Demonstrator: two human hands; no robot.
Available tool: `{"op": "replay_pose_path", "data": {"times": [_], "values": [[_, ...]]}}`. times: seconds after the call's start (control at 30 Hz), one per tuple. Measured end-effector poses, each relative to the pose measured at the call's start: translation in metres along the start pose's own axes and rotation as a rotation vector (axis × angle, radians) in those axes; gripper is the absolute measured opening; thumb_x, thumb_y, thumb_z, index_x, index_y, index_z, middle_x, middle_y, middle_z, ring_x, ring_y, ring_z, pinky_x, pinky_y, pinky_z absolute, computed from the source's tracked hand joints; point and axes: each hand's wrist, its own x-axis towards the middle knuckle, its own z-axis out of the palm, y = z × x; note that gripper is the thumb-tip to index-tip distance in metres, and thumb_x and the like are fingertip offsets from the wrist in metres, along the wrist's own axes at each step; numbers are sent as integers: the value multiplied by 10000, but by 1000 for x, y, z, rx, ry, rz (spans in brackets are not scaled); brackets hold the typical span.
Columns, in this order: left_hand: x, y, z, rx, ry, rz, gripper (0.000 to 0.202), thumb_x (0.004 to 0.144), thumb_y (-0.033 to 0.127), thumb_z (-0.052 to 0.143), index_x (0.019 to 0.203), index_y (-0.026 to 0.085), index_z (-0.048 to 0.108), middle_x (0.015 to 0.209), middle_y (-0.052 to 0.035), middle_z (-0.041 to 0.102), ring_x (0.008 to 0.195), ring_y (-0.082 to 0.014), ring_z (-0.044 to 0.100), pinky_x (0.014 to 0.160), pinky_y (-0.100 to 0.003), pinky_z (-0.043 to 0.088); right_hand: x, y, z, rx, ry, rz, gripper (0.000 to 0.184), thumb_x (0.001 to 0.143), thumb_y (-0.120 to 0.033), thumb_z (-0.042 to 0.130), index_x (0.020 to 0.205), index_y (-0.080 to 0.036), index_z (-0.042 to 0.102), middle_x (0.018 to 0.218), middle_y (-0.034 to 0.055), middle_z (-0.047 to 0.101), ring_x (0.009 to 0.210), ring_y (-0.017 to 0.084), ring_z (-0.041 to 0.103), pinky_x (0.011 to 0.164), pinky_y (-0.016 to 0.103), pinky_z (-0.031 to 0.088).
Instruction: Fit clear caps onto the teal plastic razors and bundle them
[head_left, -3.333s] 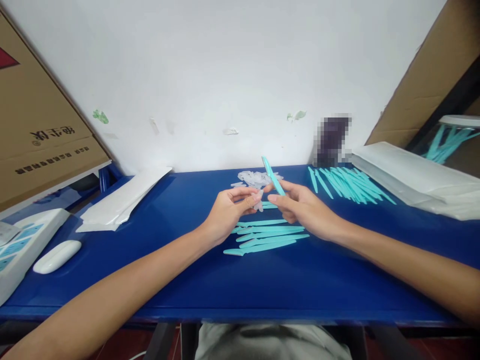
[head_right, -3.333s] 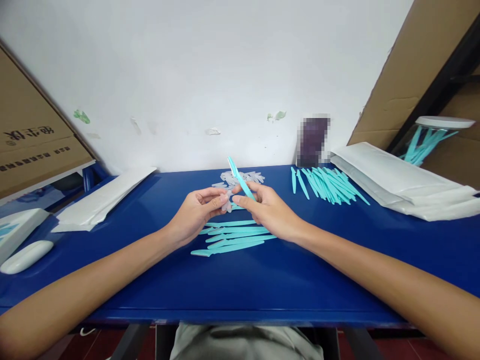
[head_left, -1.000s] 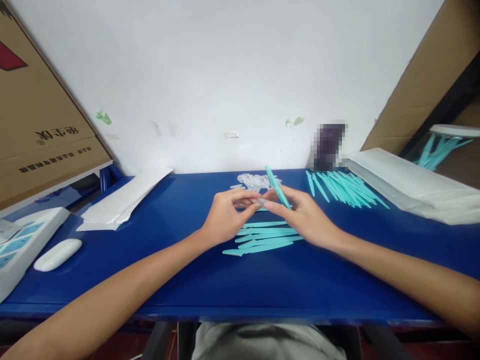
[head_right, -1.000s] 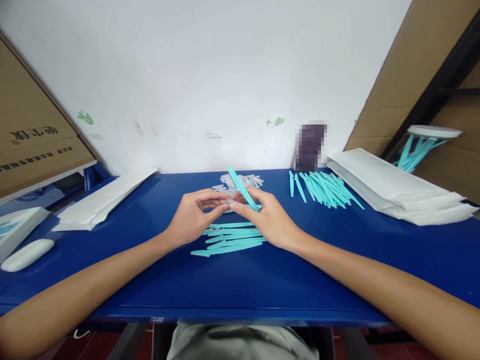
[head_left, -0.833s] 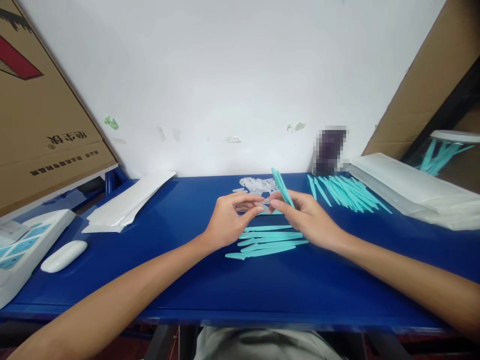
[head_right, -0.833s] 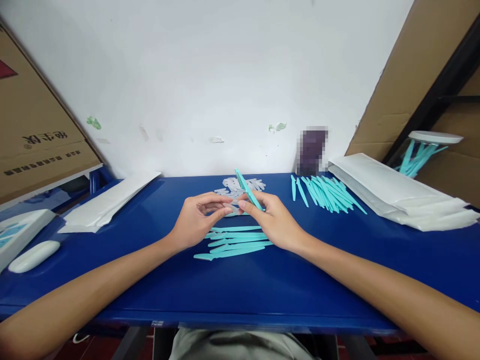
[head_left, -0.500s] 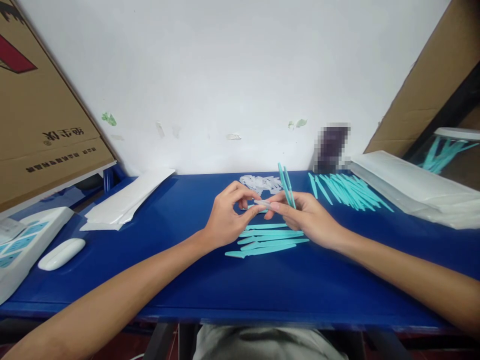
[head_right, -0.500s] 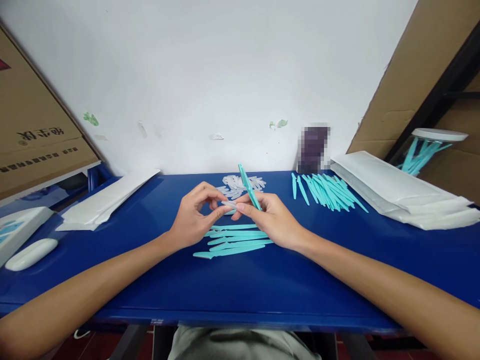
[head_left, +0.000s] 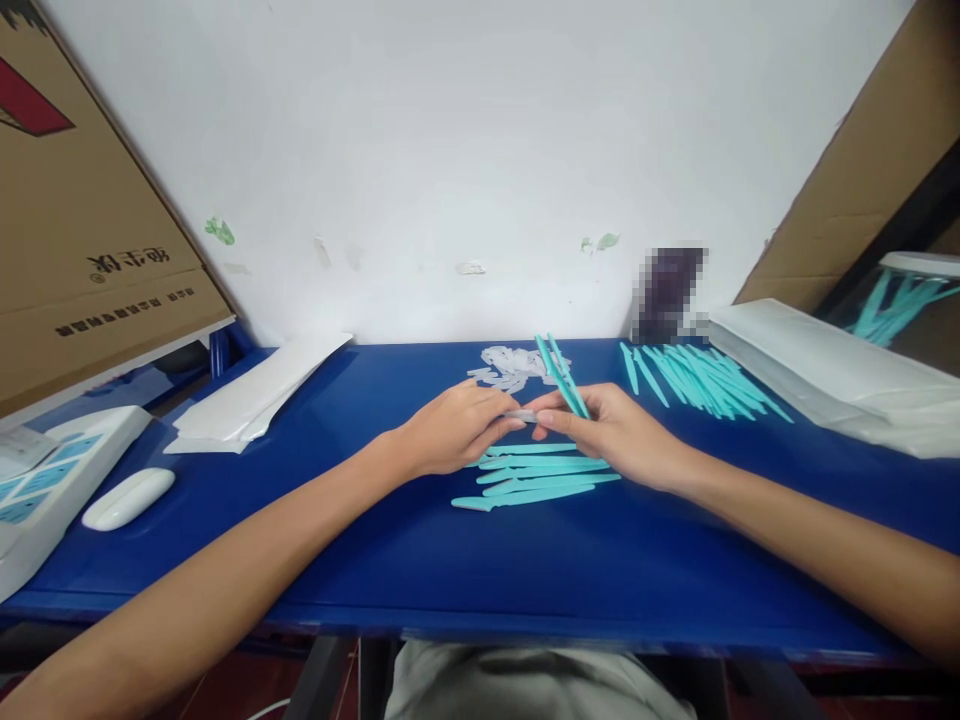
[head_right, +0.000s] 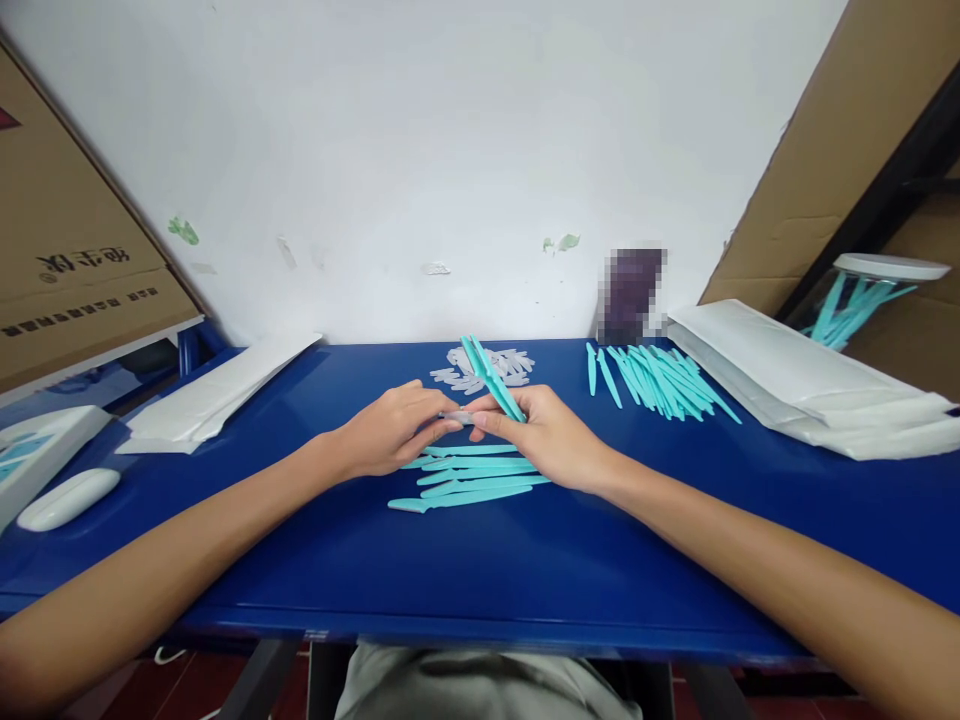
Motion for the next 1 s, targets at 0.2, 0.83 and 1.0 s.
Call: {"op": "replay_pose_path", "data": {"times": [0.2, 0.83, 1.0], "values": [[-5, -18, -2, -83, -73, -75, 378, 1074, 404, 332, 913, 156, 568, 826, -60, 638, 710, -173, 577, 679, -277, 410, -5, 4, -12, -373, 142, -147, 507, 976, -586, 443, 1189, -200, 693, 884, 58, 722, 621, 163, 551, 586, 301, 399], [-15, -43, 4, -191, -178, -53, 386, 1070, 419, 320, 1018, 162, 603, 837, -57, 659, 713, -177, 592, 688, -279, 407, -5, 18, -21, -1280, 73, -216, 550, 1049, -494, 191, 1262, -236, 626, 997, 108, 731, 888, 267, 673, 619, 315, 390], [-16, -44, 5, -202, -160, -59, 382, 1070, 414, 325, 1051, 153, 604, 827, -52, 651, 705, -171, 590, 679, -271, 404, -6, 18, -20, -1316, 110, -201, 560, 1046, -499, 189, 1289, -225, 612, 1050, 128, 726, 871, 263, 675, 599, 310, 378]]}}
